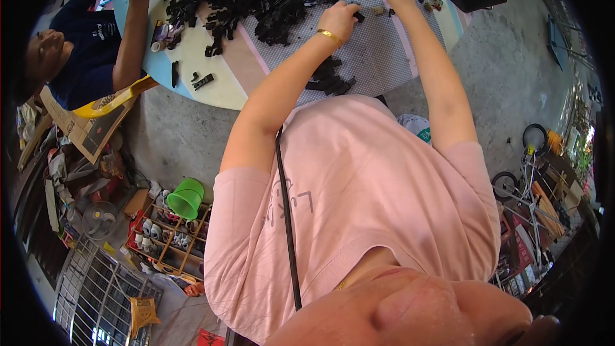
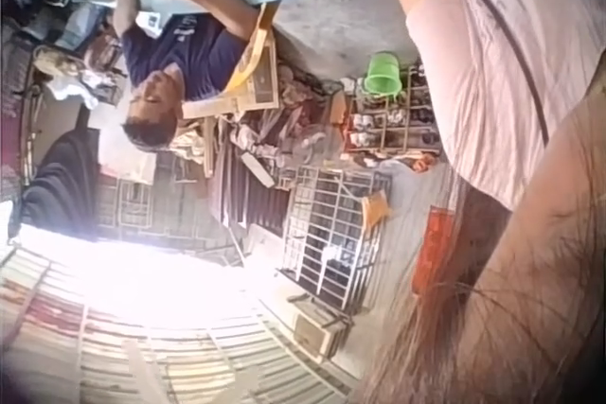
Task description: Assembling or sorting small black plastic mechanical components at a table.
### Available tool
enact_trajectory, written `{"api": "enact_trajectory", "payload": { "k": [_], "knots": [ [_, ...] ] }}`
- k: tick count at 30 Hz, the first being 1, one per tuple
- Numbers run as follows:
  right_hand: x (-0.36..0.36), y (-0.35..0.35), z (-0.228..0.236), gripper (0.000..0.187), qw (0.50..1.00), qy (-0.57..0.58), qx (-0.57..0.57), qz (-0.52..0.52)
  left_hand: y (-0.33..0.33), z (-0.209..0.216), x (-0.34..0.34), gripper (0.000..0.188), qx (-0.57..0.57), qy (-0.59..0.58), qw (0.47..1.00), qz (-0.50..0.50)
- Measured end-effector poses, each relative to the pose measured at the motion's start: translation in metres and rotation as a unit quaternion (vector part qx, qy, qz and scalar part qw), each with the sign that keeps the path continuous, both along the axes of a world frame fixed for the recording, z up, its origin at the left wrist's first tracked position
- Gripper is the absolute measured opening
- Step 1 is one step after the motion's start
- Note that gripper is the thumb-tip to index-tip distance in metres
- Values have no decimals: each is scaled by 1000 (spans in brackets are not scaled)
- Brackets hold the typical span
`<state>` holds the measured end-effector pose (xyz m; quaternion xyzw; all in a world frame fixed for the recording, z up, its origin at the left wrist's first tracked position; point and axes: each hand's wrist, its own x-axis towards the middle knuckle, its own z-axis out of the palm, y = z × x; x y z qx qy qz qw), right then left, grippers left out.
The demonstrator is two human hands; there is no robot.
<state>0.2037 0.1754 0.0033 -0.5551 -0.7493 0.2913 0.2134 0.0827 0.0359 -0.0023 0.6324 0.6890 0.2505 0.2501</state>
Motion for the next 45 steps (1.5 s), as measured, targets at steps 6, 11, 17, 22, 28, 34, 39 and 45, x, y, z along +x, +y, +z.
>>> {"api": "enact_trajectory", "payload": {
  "k": [6, 11, 17, 22, 28, 34, 39, 45],
  "knots": [
    [25, -70, -1, 22, 935, 236, -238, 117, -21, -7, -13, 16, 5, 18, 999, 31],
    [1, -111, 7, 21, 920, 178, -304, 171, -45, -6, -31, 16, -4, 7, 999, 41],
    [-11, -110, -7, 20, 944, 100, -226, 219, -51, -11, -39, 21, 7, -42, 998, 43],
    [-12, -111, -19, 19, 955, 81, -212, 193, -50, -13, -45, 22, -159, -187, 961, 130],
    [-20, -103, -6, 19, 935, 51, -332, 118, -35, 10, -46, 21, -313, -265, 899, 157],
    [-22, -94, -10, 20, 920, 29, -373, 120, -30, 8, -45, 21, -346, -288, 880, 151],
    [-22, -83, 3, 32, 942, -145, -183, 243, -28, 9, -45, 21, -352, -242, 892, 146],
    [-43, -74, 12, 31, 972, -103, 71, 201, -52, 8, -46, 20, -346, -260, 896, 102]
  ]
}}
